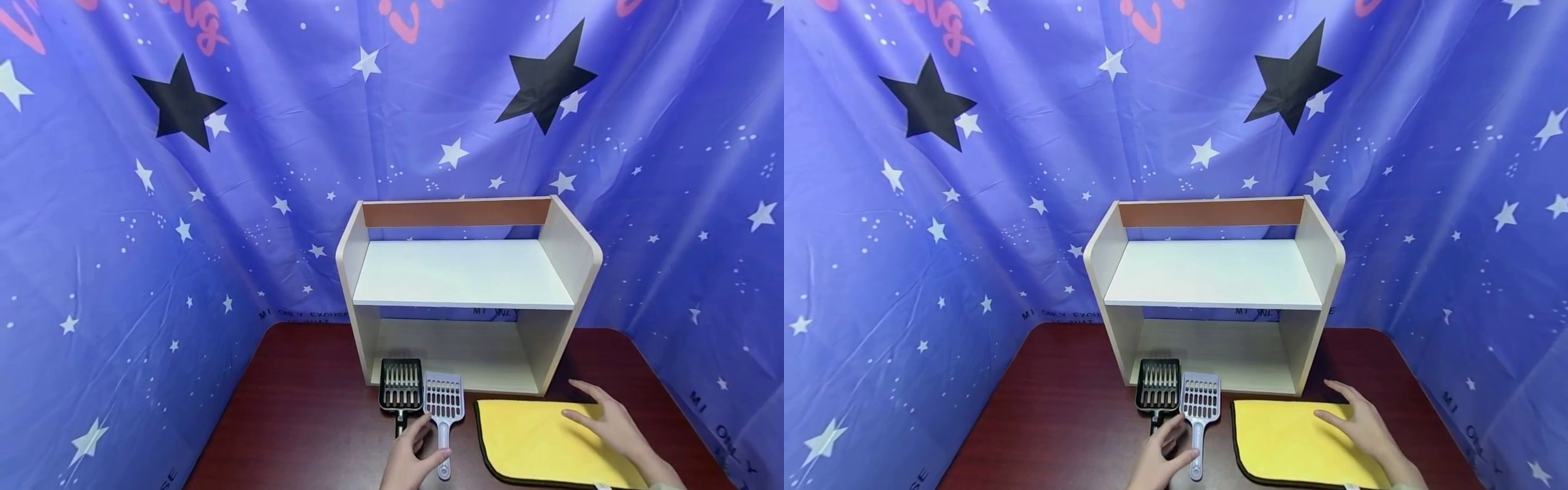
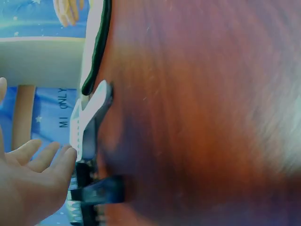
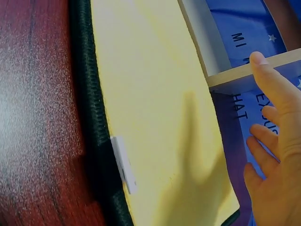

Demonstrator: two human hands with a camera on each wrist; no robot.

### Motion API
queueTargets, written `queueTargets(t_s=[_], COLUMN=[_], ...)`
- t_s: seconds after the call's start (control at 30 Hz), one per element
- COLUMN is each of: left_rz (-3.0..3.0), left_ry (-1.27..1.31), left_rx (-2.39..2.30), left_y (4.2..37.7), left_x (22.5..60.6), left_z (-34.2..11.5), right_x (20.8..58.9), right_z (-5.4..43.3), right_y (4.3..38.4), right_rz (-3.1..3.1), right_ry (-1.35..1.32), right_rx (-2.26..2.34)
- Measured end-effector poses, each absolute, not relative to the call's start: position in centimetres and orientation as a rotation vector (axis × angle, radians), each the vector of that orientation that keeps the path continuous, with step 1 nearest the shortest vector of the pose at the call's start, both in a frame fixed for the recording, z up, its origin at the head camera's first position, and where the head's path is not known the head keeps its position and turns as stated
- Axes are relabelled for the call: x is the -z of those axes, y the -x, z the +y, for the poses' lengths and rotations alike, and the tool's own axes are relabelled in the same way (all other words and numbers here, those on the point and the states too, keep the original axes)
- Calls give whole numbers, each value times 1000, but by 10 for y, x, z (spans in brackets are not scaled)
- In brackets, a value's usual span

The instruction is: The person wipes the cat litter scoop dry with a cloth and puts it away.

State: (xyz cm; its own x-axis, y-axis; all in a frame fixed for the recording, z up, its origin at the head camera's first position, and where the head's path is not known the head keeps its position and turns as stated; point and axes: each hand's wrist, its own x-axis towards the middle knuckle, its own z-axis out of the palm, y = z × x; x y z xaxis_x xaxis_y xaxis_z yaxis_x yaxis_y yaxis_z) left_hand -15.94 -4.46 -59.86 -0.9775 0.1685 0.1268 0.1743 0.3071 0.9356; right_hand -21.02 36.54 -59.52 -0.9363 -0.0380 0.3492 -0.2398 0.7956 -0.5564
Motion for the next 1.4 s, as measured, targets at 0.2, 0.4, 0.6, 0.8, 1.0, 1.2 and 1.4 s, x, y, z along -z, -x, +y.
queueTargets(t_s=[0.2,0.4,0.6,0.8,1.0,1.2,1.4], left_rz=[-2452,-2419,-2433,-2437,-2447,-2497,-2562], left_ry=[221,183,134,91,20,-69,-95], left_rx=[2106,2188,2171,2079,1954,1788,1635], left_y=[157,157,159,161,165,167,168], left_x=[615,628,636,638,633,630,631], left_z=[-44,-44,-42,-37,-31,-26,-22], right_x=[599,604,612,620,625,627,630], right_z=[365,364,364,363,362,361,361], right_y=[215,217,216,220,221,221,220], right_rz=[-2644,-2652,-2650,-2634,-2569,-2523,-2495], right_ry=[-222,-182,-162,-179,-213,-254,-251], right_rx=[-960,-990,-1056,-1121,-1106,-1077,-1050])
